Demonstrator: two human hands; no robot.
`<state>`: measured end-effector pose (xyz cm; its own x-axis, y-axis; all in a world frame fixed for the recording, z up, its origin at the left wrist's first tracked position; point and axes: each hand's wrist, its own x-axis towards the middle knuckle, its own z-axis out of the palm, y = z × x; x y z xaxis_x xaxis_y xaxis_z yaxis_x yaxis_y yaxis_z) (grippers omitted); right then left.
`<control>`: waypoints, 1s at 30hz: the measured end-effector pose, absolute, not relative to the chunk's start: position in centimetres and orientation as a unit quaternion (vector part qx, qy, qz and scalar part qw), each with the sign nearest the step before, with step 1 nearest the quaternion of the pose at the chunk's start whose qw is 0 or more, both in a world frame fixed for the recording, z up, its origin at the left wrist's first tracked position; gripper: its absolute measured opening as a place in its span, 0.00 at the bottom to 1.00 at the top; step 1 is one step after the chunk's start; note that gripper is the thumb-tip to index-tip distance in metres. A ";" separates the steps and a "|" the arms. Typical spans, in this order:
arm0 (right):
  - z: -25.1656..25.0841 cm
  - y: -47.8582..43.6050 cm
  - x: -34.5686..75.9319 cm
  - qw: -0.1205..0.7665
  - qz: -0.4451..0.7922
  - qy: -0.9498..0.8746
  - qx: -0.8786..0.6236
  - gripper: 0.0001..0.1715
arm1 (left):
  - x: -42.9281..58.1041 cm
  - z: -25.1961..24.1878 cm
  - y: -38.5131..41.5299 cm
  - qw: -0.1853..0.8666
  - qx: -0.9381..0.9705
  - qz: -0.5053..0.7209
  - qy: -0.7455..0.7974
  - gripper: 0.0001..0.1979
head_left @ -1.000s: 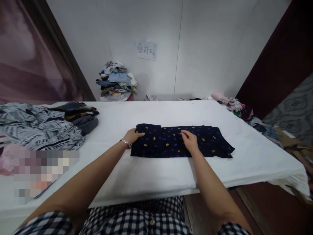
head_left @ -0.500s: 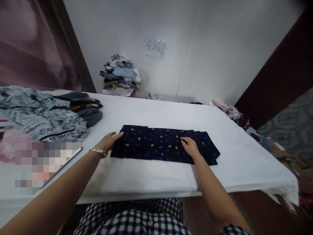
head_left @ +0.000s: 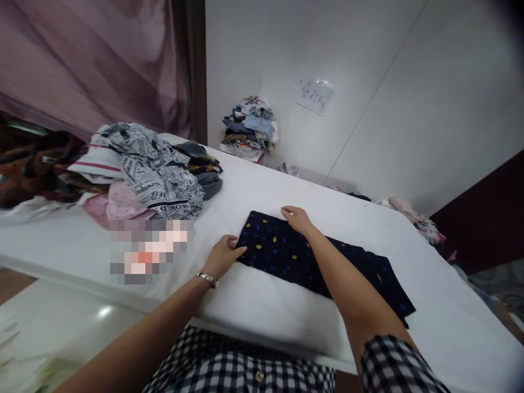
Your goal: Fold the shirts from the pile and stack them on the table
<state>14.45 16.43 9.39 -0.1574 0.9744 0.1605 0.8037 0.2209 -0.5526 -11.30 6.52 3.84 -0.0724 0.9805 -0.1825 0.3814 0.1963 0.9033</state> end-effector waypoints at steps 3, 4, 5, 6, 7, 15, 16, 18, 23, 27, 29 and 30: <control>8.7 20.0 10.2 0.192 0.187 -0.750 -0.605 0.21 | -11.3 3.1 6.5 0.430 0.543 0.370 0.619 0.18; 8.4 20.8 9.1 0.175 0.191 -0.752 -0.607 0.21 | -11.3 2.8 6.5 0.433 0.544 0.377 0.612 0.17; 8.0 21.5 8.4 0.158 0.193 -0.753 -0.609 0.19 | -11.3 2.5 6.5 0.436 0.545 0.383 0.605 0.16; 7.6 21.9 7.8 0.146 0.193 -0.753 -0.612 0.16 | -11.3 2.2 6.6 0.439 0.546 0.390 0.597 0.15; 7.2 22.2 7.4 0.139 0.190 -0.752 -0.616 0.13 | -11.3 2.0 6.6 0.445 0.547 0.397 0.588 0.14; 4.4 21.5 7.1 0.150 0.152 -0.744 -0.633 0.13 | -11.5 1.8 6.5 0.457 0.559 0.397 0.567 0.10; 4.5 21.4 7.2 0.149 0.154 -0.747 -0.629 0.13 | -11.5 1.8 6.4 0.449 0.566 0.397 0.567 0.10; 5.2 21.0 7.3 0.148 0.159 -0.753 -0.622 0.13 | -11.6 1.8 6.2 0.444 0.574 0.394 0.565 0.10; 6.6 16.3 7.3 0.208 0.094 -0.766 -0.601 0.27 | -11.8 2.0 6.1 0.449 0.578 0.382 0.564 0.10; 5.6 10.5 6.2 0.156 0.101 -0.778 -0.600 0.34 | -11.8 2.2 6.4 0.442 0.583 0.360 0.579 0.11; 5.4 8.9 5.8 0.115 0.136 -0.779 -0.601 0.35 | -11.8 2.3 6.6 0.440 0.584 0.344 0.589 0.13; 5.5 8.4 5.8 0.110 0.147 -0.775 -0.604 0.36 | -11.8 2.4 6.7 0.443 0.582 0.336 0.593 0.14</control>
